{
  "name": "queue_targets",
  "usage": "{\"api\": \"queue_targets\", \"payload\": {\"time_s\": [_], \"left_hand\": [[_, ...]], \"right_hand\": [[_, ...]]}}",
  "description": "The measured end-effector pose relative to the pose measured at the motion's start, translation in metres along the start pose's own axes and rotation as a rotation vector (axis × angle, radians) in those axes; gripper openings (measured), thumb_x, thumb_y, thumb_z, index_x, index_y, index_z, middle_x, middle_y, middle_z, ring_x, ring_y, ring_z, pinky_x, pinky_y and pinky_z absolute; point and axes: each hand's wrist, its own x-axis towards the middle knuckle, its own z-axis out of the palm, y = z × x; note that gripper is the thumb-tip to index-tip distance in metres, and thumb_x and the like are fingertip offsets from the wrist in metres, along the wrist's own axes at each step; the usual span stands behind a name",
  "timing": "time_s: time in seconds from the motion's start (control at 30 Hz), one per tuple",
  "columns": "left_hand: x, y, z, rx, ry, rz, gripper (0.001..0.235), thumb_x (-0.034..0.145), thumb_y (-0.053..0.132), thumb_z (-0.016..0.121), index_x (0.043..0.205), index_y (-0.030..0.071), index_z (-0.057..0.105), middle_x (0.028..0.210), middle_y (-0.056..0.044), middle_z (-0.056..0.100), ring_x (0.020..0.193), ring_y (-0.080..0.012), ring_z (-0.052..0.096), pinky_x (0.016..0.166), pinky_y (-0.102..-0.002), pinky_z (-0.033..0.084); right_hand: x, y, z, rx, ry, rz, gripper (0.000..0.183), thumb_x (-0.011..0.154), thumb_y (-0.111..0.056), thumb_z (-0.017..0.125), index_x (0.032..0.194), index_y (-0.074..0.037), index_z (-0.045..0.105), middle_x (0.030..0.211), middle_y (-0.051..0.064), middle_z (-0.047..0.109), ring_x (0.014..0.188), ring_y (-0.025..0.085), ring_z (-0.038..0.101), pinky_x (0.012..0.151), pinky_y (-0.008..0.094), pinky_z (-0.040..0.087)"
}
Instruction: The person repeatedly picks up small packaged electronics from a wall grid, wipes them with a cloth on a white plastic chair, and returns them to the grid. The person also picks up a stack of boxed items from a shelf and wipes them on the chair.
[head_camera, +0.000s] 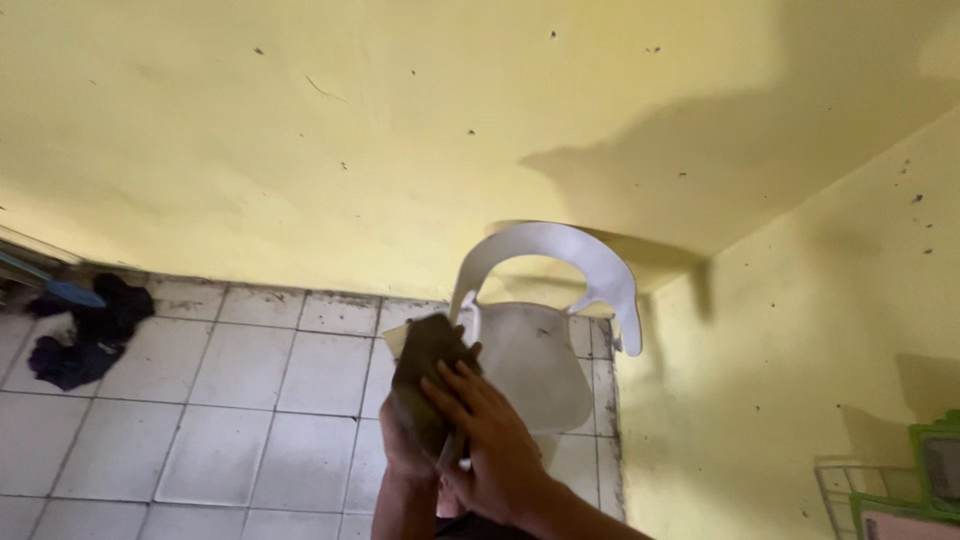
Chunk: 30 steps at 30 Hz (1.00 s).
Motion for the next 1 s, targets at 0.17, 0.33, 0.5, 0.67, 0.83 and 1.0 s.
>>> {"api": "queue_targets", "payload": {"time_s": [0.17,0.33,0.5,0.67,0.83,1.0], "left_hand": [[0.018,-0.013,0.008,-0.185,0.568,-0.236,0.079,0.102,0.058,0.031,0.152,-0.002,0.037,0.148,-0.023,0.048,0.134,-0.0397,0.048,0.109,-0.048,0.041],[0.024,-0.071,-0.014,-0.175,0.686,-0.172,0.053,0.106,0.033,0.031,0.148,0.003,0.042,0.143,-0.02,0.054,0.133,-0.0351,0.05,0.116,-0.047,0.04],[0.042,-0.125,-0.042,0.256,0.731,-0.135,0.037,0.102,0.008,0.053,0.137,-0.004,0.051,0.126,-0.016,0.064,0.119,-0.0247,0.06,0.108,-0.043,0.048],[0.061,-0.146,-0.079,0.657,1.083,-0.225,0.034,0.101,0.017,0.06,0.122,-0.009,0.064,0.116,-0.019,0.069,0.11,-0.0252,0.065,0.099,-0.04,0.056],[0.08,-0.162,-0.093,0.605,1.236,-0.233,0.047,0.102,0.028,0.057,0.129,-0.01,0.058,0.129,-0.021,0.064,0.122,-0.0303,0.063,0.105,-0.047,0.055],[0.077,-0.161,-0.108,0.661,1.255,-0.204,0.056,0.105,0.037,0.047,0.144,-0.003,0.046,0.142,-0.02,0.057,0.138,-0.0316,0.055,0.114,-0.042,0.048]], "right_hand": [[-0.016,0.04,0.012,0.137,0.015,0.114,0.064,0.076,-0.013,0.077,0.137,-0.006,0.06,0.135,0.025,0.06,0.126,0.044,0.056,0.103,0.049,0.047],[-0.025,0.13,0.02,0.267,0.056,0.744,0.028,0.098,-0.022,0.08,0.113,-0.001,0.073,0.1,0.017,0.067,0.086,0.032,0.062,0.079,0.04,0.056],[-0.027,0.212,0.007,1.103,0.406,1.045,0.043,0.089,-0.022,0.076,0.121,0.004,0.065,0.107,0.012,0.073,0.094,0.022,0.068,0.077,0.037,0.057],[-0.042,0.285,-0.01,1.325,0.375,1.177,0.042,0.088,-0.02,0.072,0.123,0.001,0.062,0.11,0.012,0.072,0.098,0.022,0.07,0.082,0.037,0.058],[-0.035,0.348,-0.014,1.272,0.35,1.149,0.045,0.088,-0.021,0.074,0.12,0.008,0.064,0.11,0.016,0.073,0.097,0.024,0.071,0.081,0.036,0.058],[-0.032,0.401,-0.009,0.792,0.278,1.151,0.051,0.088,-0.031,0.075,0.12,0.008,0.068,0.103,0.014,0.076,0.091,0.022,0.071,0.075,0.033,0.055]]}}
